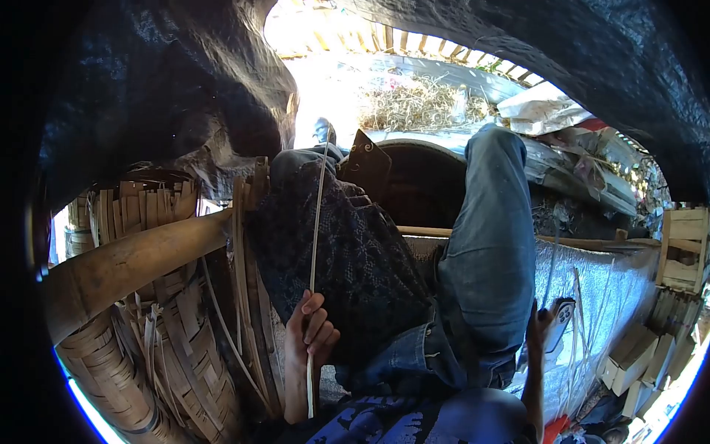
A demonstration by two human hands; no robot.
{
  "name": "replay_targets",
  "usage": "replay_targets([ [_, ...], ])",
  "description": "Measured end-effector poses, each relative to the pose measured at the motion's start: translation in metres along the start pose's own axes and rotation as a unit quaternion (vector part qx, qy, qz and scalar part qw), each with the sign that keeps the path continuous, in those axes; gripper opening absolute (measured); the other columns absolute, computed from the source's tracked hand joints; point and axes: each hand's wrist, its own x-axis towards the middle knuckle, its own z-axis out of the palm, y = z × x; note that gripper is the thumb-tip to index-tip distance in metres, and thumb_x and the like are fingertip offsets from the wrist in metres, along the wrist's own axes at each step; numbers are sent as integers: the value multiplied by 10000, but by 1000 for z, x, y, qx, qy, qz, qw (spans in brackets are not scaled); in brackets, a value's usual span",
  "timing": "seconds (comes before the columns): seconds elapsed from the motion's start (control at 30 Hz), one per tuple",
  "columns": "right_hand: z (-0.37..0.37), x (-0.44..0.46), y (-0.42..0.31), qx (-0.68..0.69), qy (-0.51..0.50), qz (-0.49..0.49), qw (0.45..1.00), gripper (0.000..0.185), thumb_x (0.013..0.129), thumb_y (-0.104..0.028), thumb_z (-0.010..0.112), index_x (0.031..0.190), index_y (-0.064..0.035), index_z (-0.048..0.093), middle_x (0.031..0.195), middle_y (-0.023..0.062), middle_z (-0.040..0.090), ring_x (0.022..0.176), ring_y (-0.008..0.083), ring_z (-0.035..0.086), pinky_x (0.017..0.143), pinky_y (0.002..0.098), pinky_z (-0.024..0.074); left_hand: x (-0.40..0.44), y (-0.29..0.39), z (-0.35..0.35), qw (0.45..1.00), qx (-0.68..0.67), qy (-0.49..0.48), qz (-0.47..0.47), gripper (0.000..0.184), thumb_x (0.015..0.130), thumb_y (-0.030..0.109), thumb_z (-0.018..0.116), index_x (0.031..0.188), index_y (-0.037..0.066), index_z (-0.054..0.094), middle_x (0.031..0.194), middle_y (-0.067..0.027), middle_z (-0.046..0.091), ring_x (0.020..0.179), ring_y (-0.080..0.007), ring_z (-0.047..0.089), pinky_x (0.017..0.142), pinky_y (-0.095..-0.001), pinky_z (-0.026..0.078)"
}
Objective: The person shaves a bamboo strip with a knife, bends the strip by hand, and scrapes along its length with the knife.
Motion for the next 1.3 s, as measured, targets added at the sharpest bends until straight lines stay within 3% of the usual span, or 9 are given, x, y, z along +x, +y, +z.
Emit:
replay_targets([
  [0.03, -27, -25, -64, -115, -32, -4, 993, 406, 898, -341, 561, 671, -5, 564, 631, 83, 562, 574, 186, 496, 550, 365, 387, -1, 0, 1, 1000, 6, 8, -2, 356, 1016, 323, 237, 769, 171, 443, 393, 52, 294, 273, -69, 250, 351, -211, 199],
  [0.17, -16, -56, -48, -76, -65, 23, 995, 370, 894, -324, 563, 707, -4, 563, 665, 89, 563, 607, 192, 501, 575, 365, 391, -1, 3, 7, 998, 45, 38, -11, 335, 1001, 347, 311, 731, 183, 420, 393, 61, 273, 276, -65, 214, 353, -209, 178],
  [0.67, -15, -143, -55, -30, -71, 117, 990, 259, 877, -258, 571, 840, -1, 561, 793, 109, 567, 730, 215, 520, 668, 367, 406, -2, 20, 2, 995, 69, 47, -62, 341, 997, 349, 318, 723, 178, 426, 396, 50, 265, 280, -84, 206, 346, -222, 193],
  [1.1, -21, -156, -52, -23, -52, 131, 990, 223, 863, -201, 578, 955, 1, 558, 904, 127, 571, 837, 236, 537, 749, 368, 419, 6, 26, -6, 994, 83, 14, -68, 345, 1004, 361, 266, 757, 172, 415, 426, 44, 259, 303, -88, 195, 356, -227, 196],
  [1.3, -6, -137, -49, -25, -60, 112, 992, 234, 856, -174, 581, 1009, 2, 557, 955, 135, 573, 886, 245, 545, 787, 369, 425, 3, 28, -1, 991, 106, 44, -69, 343, 997, 368, 307, 725, 194, 424, 402, 58, 255, 283, -76, 211, 361, -222, 201],
])
